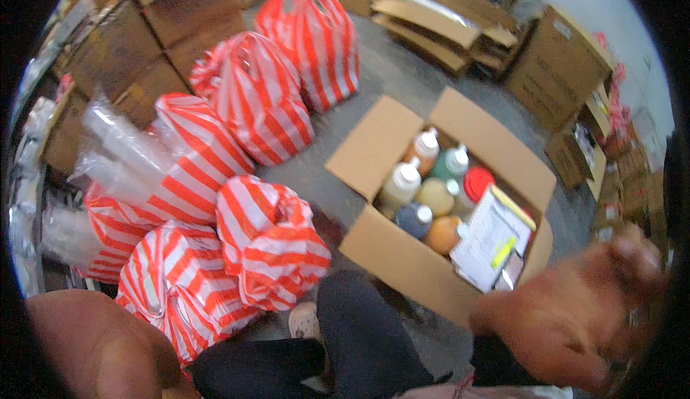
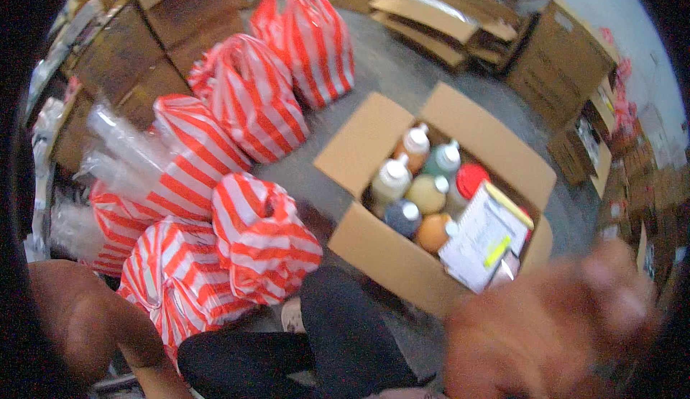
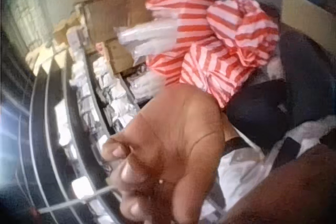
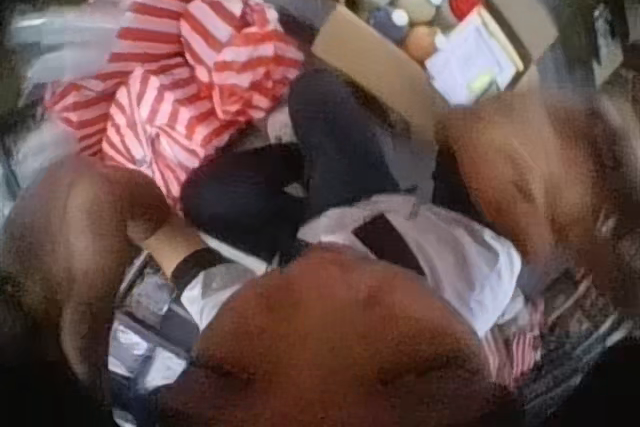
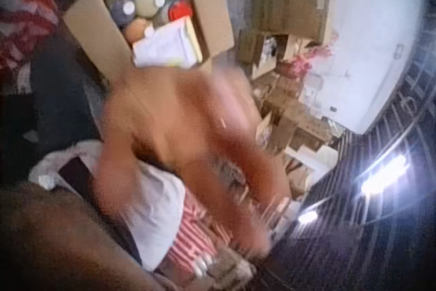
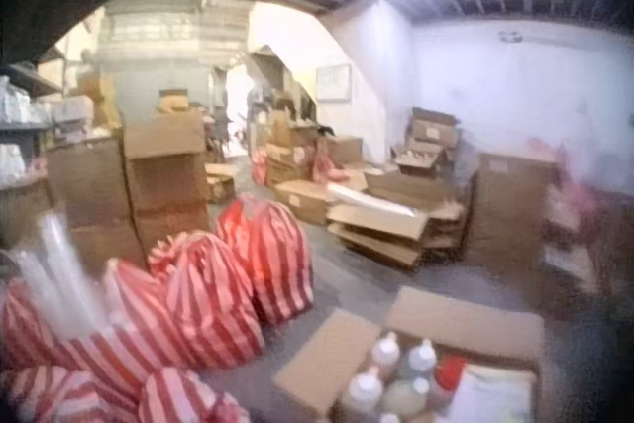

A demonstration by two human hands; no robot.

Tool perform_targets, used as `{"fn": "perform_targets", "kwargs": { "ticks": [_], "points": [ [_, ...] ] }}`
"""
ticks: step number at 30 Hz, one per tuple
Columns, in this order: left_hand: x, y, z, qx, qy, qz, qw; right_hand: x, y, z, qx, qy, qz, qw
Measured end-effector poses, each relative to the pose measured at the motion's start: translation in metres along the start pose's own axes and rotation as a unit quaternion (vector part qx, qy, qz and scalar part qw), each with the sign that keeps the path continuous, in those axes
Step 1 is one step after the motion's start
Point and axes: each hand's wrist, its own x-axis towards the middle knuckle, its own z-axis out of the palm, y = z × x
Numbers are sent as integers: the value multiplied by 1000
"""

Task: The person packs white pouches from striped bags into a cardboard box. They also check a list on a clipboard and use a smartphone.

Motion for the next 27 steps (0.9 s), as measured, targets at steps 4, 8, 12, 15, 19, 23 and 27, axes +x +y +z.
{"fn": "perform_targets", "kwargs": {
  "ticks": [4,8,12,15,19,23,27],
  "points": [
    [2,21,53,-117,-22,35,992,-140,13,105,15,83,343,936],
    [-18,46,124,-232,-239,-16,943,-248,-7,144,23,-166,539,825],
    [-25,82,183,-284,-417,-6,864,-306,-42,110,15,-359,505,785],
    [-23,104,215,-328,-498,36,802,-325,-46,87,204,-292,598,718],
    [-14,155,266,-406,-536,97,734,-346,-58,50,235,-215,631,708],
    [-18,222,335,-467,-561,131,671,-392,-88,16,6,-126,710,692],
    [-45,312,398,-520,-582,115,614,-477,-104,-28,-224,158,797,538]
  ]
}}
